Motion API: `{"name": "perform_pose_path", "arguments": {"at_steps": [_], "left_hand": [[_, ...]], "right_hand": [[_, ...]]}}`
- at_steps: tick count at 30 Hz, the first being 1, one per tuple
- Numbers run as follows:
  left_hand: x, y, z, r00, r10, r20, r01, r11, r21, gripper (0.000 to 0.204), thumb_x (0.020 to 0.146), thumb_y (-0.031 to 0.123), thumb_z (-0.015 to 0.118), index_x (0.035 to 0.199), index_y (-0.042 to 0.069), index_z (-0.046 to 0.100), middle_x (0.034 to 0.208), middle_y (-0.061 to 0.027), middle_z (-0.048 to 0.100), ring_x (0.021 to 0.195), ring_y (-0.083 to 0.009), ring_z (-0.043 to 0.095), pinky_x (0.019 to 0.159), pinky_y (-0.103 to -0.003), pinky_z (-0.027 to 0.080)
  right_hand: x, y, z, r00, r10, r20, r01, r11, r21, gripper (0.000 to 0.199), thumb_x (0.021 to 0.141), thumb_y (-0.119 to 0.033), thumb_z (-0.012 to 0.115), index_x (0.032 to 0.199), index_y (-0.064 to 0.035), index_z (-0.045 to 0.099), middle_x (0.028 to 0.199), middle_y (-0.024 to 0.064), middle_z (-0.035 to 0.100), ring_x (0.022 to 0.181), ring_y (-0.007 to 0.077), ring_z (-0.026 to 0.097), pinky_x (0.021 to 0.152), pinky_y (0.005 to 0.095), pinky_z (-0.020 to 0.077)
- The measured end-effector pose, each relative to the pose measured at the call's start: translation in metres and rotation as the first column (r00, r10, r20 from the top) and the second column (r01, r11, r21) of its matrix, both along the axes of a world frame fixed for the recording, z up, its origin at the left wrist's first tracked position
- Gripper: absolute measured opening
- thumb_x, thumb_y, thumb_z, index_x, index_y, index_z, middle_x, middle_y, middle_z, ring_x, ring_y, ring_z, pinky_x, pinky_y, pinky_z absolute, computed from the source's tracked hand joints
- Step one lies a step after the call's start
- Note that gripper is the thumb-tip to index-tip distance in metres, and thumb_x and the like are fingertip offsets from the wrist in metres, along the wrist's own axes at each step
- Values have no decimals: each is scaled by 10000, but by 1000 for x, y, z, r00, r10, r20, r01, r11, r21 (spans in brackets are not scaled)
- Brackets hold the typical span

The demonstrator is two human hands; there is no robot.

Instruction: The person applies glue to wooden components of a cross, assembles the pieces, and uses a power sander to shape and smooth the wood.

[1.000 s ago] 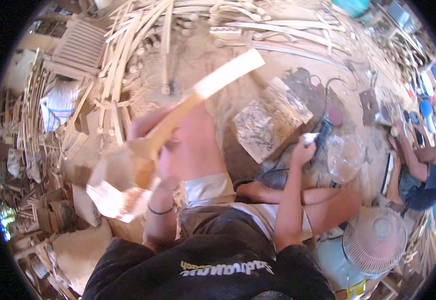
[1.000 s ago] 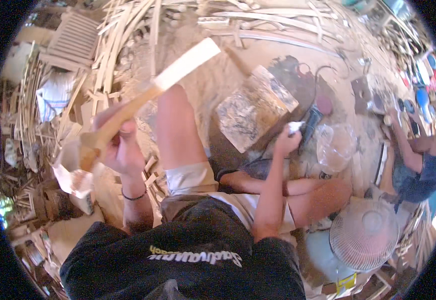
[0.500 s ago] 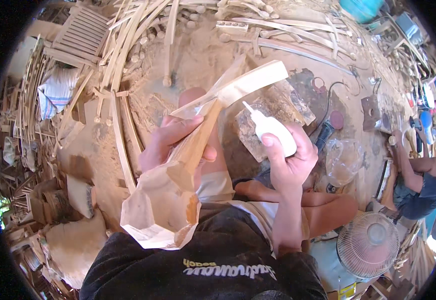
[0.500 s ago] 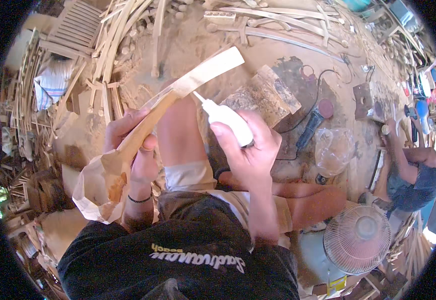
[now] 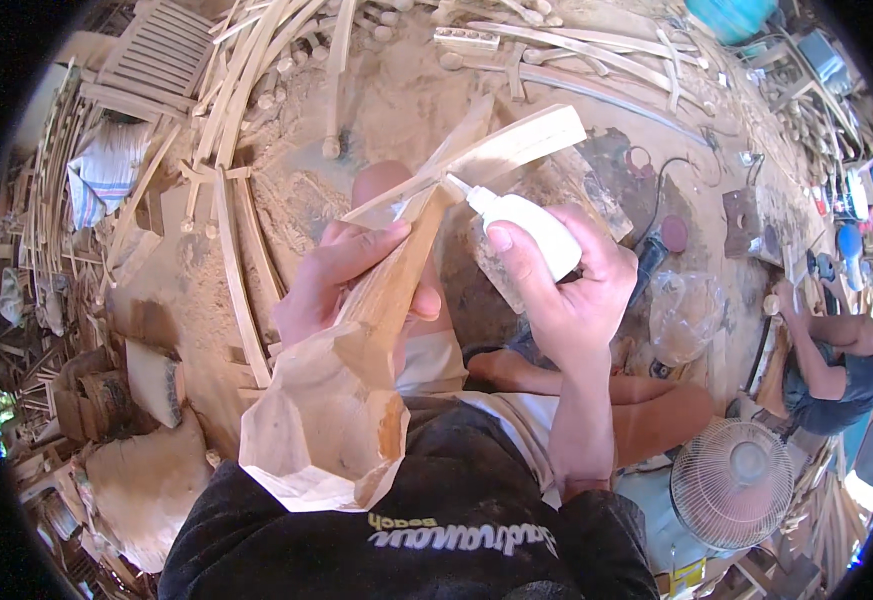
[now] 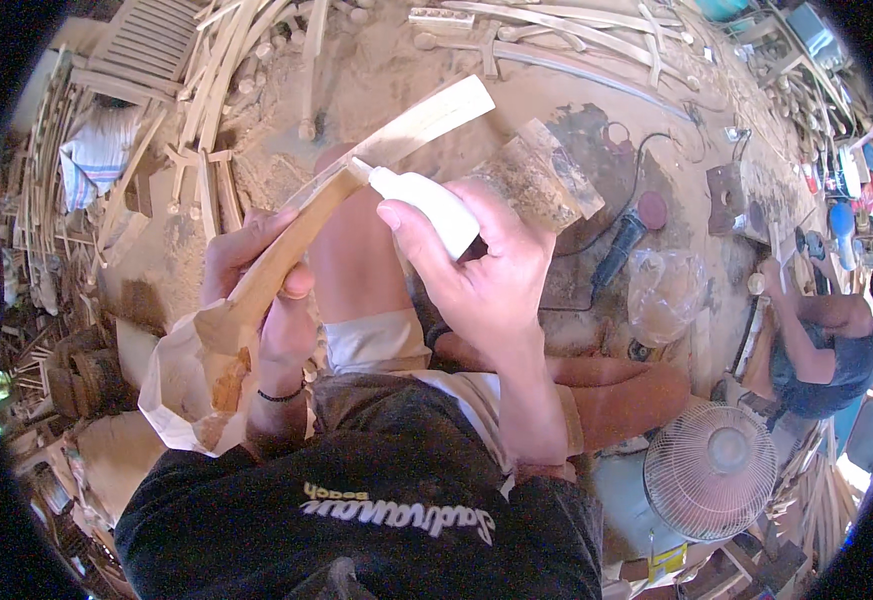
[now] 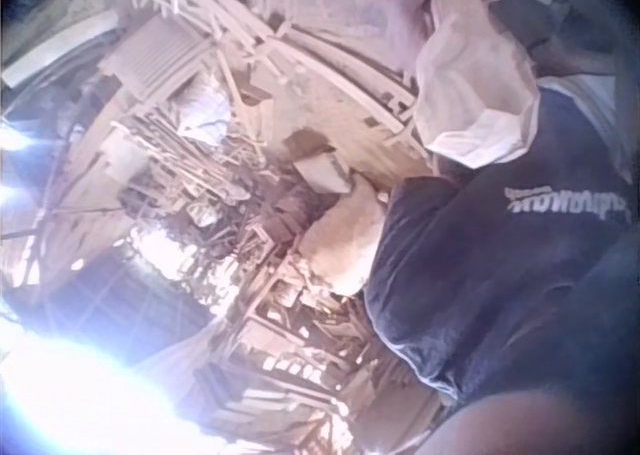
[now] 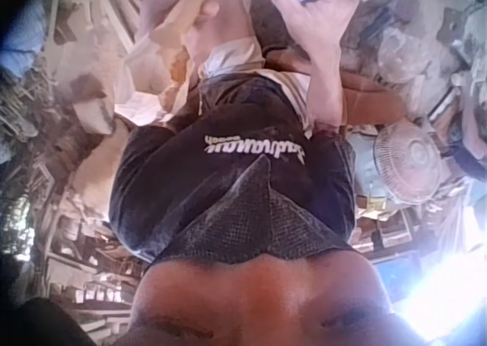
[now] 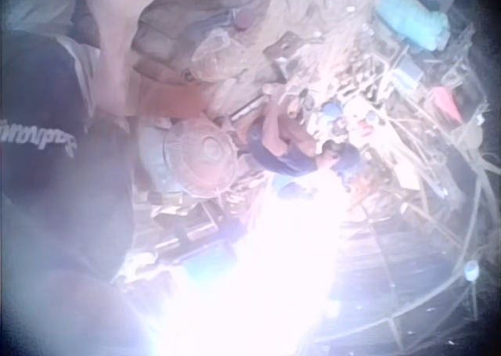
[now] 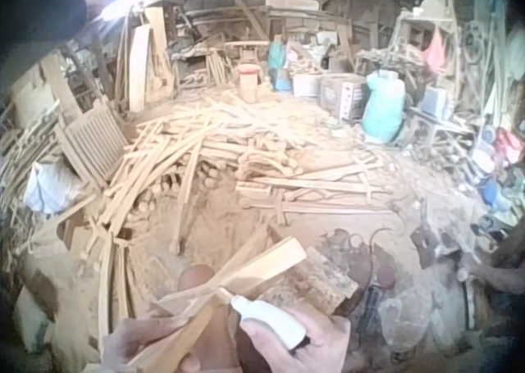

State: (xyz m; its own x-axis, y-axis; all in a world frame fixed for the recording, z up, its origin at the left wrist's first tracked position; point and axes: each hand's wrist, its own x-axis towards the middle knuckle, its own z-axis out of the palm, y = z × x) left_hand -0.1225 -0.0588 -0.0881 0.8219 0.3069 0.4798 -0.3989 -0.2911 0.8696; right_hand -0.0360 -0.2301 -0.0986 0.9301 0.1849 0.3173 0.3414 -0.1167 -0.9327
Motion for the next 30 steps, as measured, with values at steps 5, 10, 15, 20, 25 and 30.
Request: {"name": "perform_pose_path", "arguments": {"at_steps": [5,10,15,20,25,30], "left_hand": [[2,0,-3,999,-28,43,28,999,-17,350,936,-22,713,1264,3,593,887,-136,656,750,-157,659,725,-248,496],[4,5,-3,996,36,76,-50,982,184,355,933,-12,727,1263,9,597,891,-127,663,795,-154,657,757,-251,484],[1,2,-7,999,41,27,-42,997,59,374,913,3,761,1251,9,602,915,-124,675,815,-154,655,791,-264,479],[-1,3,-4,999,49,6,-49,997,55,381,902,6,777,1243,7,607,937,-124,685,808,-157,653,791,-276,482],[5,4,-7,994,69,81,-78,990,115,386,864,-31,807,1205,-9,627,908,-124,690,788,-161,650,796,-292,493],[4,-1,-7,994,93,56,-90,995,-43,392,843,-38,823,1185,-26,632,884,-117,698,785,-155,647,798,-297,495]], "right_hand": [[2,2,-1,1000,-5,21,5,1000,-5,205,850,-132,881,949,3,761,701,21,697,631,30,597,559,243,485],[3,5,1,999,-40,5,40,999,3,197,856,-137,876,954,-1,771,712,18,700,624,29,581,554,238,472],[3,4,-2,999,-40,26,39,999,10,196,858,-129,871,969,4,778,731,17,704,636,33,581,563,233,467],[3,5,1,995,-66,-68,70,996,60,184,867,-114,862,975,8,778,741,8,706,655,31,586,581,226,473],[3,1,0,996,-57,-74,61,997,47,181,876,-106,852,997,7,779,760,5,715,672,27,588,596,225,476],[2,-1,-3,998,-41,-52,43,999,33,183,878,-105,851,1002,8,778,762,6,716,676,25,584,600,227,476]]}}
